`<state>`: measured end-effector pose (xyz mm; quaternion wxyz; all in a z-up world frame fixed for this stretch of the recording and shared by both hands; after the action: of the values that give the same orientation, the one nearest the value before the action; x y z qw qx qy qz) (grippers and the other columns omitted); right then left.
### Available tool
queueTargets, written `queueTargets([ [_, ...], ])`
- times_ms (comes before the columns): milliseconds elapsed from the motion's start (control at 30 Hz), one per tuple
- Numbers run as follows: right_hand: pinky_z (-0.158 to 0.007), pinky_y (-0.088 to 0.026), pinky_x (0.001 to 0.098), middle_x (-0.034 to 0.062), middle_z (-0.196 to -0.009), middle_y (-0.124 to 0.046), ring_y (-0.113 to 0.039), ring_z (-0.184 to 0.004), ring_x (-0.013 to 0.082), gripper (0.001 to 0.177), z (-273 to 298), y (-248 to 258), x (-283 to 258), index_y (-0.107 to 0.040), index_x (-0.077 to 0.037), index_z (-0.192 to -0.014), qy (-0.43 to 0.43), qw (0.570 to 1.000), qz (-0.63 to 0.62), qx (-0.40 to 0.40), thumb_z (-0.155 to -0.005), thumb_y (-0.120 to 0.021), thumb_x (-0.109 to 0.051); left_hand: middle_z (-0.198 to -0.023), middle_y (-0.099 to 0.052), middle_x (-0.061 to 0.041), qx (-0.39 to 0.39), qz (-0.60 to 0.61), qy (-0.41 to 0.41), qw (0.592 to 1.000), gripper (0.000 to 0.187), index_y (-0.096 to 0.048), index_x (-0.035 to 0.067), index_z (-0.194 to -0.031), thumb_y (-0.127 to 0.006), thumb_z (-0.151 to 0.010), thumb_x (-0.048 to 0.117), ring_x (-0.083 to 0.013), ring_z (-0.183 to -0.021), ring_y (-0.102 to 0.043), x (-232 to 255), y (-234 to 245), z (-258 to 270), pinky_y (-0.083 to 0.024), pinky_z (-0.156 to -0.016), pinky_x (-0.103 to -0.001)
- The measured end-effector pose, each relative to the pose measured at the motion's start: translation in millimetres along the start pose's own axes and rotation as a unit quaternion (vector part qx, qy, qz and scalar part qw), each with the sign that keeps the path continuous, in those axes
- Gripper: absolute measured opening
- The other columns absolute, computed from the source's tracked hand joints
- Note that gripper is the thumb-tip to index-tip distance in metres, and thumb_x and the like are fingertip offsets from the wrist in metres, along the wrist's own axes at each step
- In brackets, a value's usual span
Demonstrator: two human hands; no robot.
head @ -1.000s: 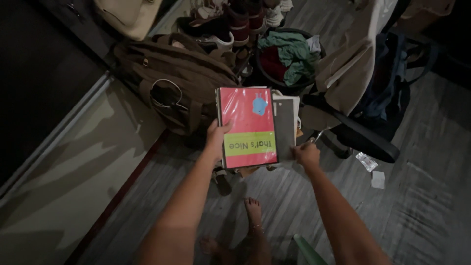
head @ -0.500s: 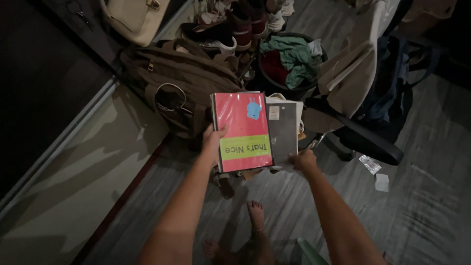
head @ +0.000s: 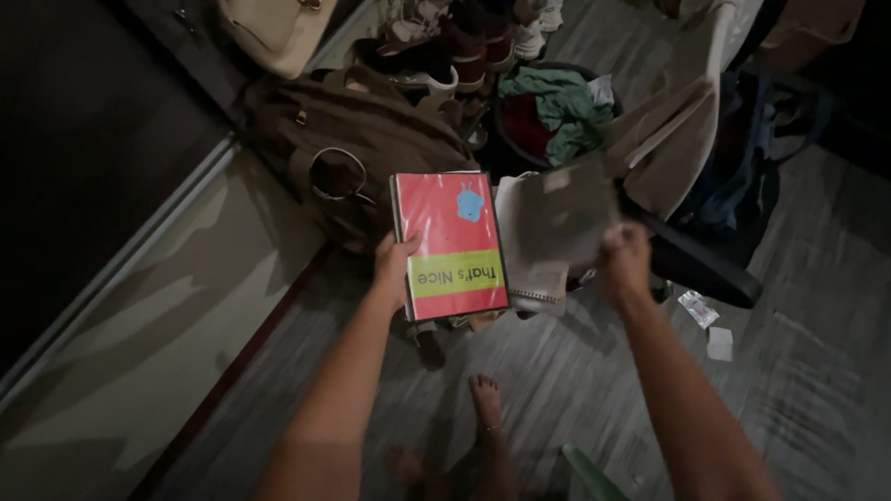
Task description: Organizing various items including notebooks, a small shelf, and electronic accessories in a room.
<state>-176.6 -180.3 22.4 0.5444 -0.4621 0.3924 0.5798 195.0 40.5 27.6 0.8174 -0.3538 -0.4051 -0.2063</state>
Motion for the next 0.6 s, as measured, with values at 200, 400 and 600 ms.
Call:
queueTargets([
  [200, -0.093, -0.053, 0.0405, 0.0053, -0.122, -0.064, -0.063, -0.107, 0.0209, 0.028, 30, -19, -75, -0.055, -0.010, -0.131, 0.047, 0.976, -0.190, -0.095, -0.103, -0.055, -0.012, -0.098, -0.070, -0.010, 0.023, 0.014, 0.013, 1.000, 0.024, -0.065, 0.004, -0.111, -0.070, -0.095, 0.022, -0.0234, -0.081, -0.069, -20, 7, -9, -0.059, -0.072, -0.041],
  [400, -0.098, -0.053, 0.0445, 0.0075, -0.116, -0.064, -0.066, -0.106, 0.0231, 0.026, 98, -68, -54, -0.057, -0.009, -0.123, -0.059, 0.986, -0.105, -0.112, -0.097, -0.056, -0.011, -0.102, -0.069, -0.005, -0.005, 0.113, 0.017, 0.993, 0.028, -0.065, 0.012, -0.119, -0.061, -0.098, 0.031, -0.0225, -0.088, -0.068, -72, -21, -39, -0.057, -0.079, -0.042],
  [600, -0.080, -0.048, 0.0390, 0.0113, -0.094, -0.054, -0.051, -0.083, 0.0238, 0.015, 92, -54, 7, -0.059, -0.001, -0.116, -0.006, 0.985, 0.067, -0.161, -0.102, -0.058, -0.007, -0.107, -0.069, -0.006, -0.040, 0.158, 0.053, 0.985, 0.036, -0.063, 0.011, -0.123, -0.059, -0.101, 0.039, -0.0254, -0.096, -0.067, -44, -50, 10, -0.056, -0.086, -0.045],
])
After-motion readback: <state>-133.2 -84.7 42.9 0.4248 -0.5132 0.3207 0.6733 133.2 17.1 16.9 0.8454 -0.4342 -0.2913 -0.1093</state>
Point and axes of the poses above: each hand's wrist, its own z-axis away from the middle knuckle, its own y-axis out of the back of the hand, x = y × z, the point moved 6 cm from there along -z, towards the middle knuckle
